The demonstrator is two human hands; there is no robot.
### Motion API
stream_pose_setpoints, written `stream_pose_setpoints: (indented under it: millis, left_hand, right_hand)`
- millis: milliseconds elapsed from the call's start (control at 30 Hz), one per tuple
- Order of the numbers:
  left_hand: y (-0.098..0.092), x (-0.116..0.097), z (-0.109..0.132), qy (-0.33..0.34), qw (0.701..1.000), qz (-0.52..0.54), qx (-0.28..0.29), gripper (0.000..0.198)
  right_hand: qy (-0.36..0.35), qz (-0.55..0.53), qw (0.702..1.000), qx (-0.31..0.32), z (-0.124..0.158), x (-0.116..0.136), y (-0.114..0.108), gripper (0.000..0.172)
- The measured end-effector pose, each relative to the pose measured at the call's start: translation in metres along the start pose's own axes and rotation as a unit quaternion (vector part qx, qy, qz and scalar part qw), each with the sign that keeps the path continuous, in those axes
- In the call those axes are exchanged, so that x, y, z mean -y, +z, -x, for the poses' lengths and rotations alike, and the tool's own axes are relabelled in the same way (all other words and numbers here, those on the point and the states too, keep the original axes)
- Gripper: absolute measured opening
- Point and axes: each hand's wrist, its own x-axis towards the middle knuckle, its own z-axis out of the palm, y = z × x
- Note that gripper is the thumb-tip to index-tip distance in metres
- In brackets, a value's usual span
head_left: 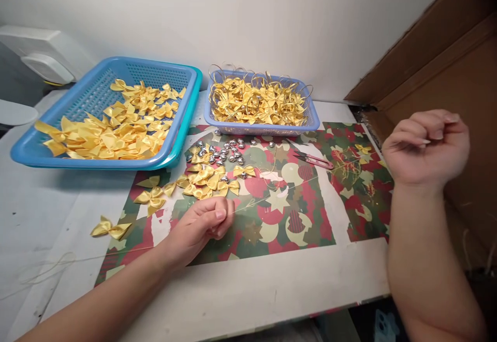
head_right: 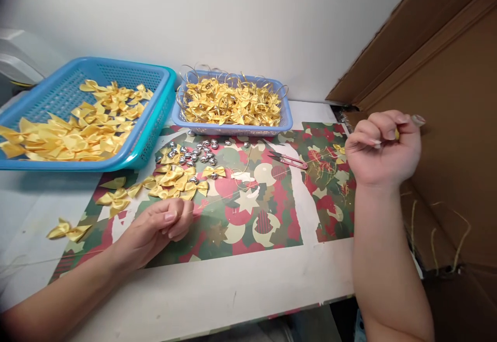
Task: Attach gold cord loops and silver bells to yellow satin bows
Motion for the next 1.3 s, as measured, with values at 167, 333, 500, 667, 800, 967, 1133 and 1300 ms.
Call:
stream_pose_setpoints:
  millis: [167, 333, 500, 667, 800, 967, 1133, 1300]
  left_hand:
    - [-0.002, -0.002, 0.001, -0.008, 1.0, 0.013, -0.013, 0.051]
    - [-0.002, -0.002, 0.002, -0.018, 0.999, -0.017, -0.041, 0.05]
    - [0.0, -0.001, 0.003, -0.019, 0.998, -0.034, -0.042, 0.047]
    - [0.001, -0.002, 0.003, -0.014, 0.999, -0.031, -0.033, 0.043]
    - [0.002, -0.002, 0.004, -0.005, 0.999, -0.026, -0.026, 0.042]
    - [0.002, -0.002, 0.006, 0.006, 0.999, -0.033, -0.025, 0.044]
    - [0.0, -0.001, 0.006, 0.008, 0.998, -0.049, -0.035, 0.045]
    - [-0.002, -0.001, 0.006, 0.009, 0.996, -0.075, -0.048, 0.047]
  right_hand:
    - [-0.064, 0.127, 0.99, 0.009, -0.016, -0.012, -0.02, 0.029]
    - [-0.085, -0.095, 0.991, -0.035, -0.022, -0.023, -0.03, 0.036]
    - [-0.017, 0.131, 0.991, -0.001, 0.008, -0.01, -0.019, 0.017]
    - [-0.112, 0.329, 0.923, 0.164, 0.055, 0.013, 0.003, 0.024]
    - [-0.229, 0.084, 0.922, 0.3, 0.108, 0.031, 0.045, 0.024]
    - [-0.078, -0.054, 0.895, 0.436, 0.17, 0.039, 0.103, 0.021]
    - [0.005, -0.15, 0.86, 0.487, 0.18, 0.035, 0.115, 0.027]
    - [0.111, -0.312, 0.817, 0.473, 0.163, 0.025, 0.107, 0.05]
